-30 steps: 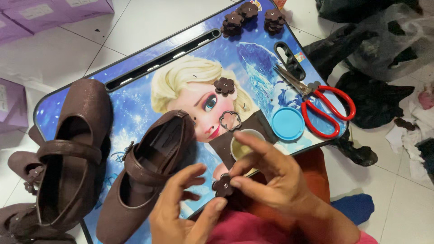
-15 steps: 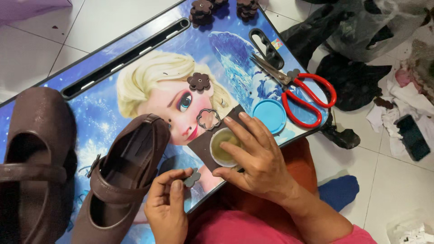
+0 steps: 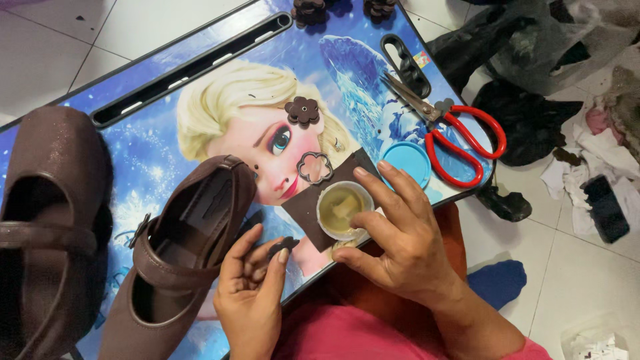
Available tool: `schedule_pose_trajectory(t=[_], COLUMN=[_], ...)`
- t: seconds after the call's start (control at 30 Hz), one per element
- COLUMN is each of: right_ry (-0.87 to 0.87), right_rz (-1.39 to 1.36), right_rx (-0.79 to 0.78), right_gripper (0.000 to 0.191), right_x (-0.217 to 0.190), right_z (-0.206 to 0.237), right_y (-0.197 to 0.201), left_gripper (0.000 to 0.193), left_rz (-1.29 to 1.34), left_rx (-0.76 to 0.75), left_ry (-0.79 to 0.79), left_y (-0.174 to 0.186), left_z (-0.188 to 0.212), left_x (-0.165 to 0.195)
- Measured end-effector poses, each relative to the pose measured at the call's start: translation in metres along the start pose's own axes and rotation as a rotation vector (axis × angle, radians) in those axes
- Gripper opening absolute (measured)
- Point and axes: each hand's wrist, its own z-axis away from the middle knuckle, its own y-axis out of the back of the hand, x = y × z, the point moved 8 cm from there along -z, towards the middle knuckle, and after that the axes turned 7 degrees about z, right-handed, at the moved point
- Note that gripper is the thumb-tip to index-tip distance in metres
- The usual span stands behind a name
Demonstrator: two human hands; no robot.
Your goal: The person attaches small flower-shaped decorations to the straps of brown children's shoes. They repeatedly pick up a shoe, apply a small amount of liquid adhesive to a decoration, and press it onto the strap, then place the shoe aside.
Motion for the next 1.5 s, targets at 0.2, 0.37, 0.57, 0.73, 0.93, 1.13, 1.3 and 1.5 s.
schedule_pose_trajectory(t=[0.2,0.37,0.57,0.73,0.93,1.13,1.3,1.5], right_ry=[-0.006,-0.029,0.090,0.187,0.287,0.223,0.302,0.184], right_rz=[-0.020,-0.271,-0.472,-0.314,-0.271,-0.272,-0.301,-0.283], right_rx=[-0.017,-0.056,-0.084,-0.027,-0.031,-0.023,-0.040,-0.008], right_gripper=[0.046,0.041,0.026,0.041,0.042,0.042,0.041,0.044], right_x=[-0.003,-0.005,-0.034,-0.045,-0.051,-0.045,-0.052,-0.044], right_z=[0.003,0.007,0.016,0.017,0.018,0.016,0.018,0.016], right_y=[0.000,0.006,0.009,0.004,0.003,0.000,-0.004,-0.001], left_gripper=[0.052,0.051,0.055,0.056,0.062,0.063,0.065,0.064], left_rz=[0.095,0.148,0.174,0.164,0.232,0.185,0.185,0.193], left_rx=[0.023,0.019,-0.054,-0.098,-0.050,-0.066,-0.087,-0.068], left_ry=[0.161,0.227,0.250,0.191,0.228,0.256,0.290,0.277], left_y=[0.001,-0.006,-0.018,-0.024,-0.015,-0.011,-0.013,-0.011], left_z=[0.005,0.018,0.032,0.037,0.034,0.035,0.037,0.036], left_x=[-0.004,0.006,0.019,0.028,0.024,0.022,0.018,0.022])
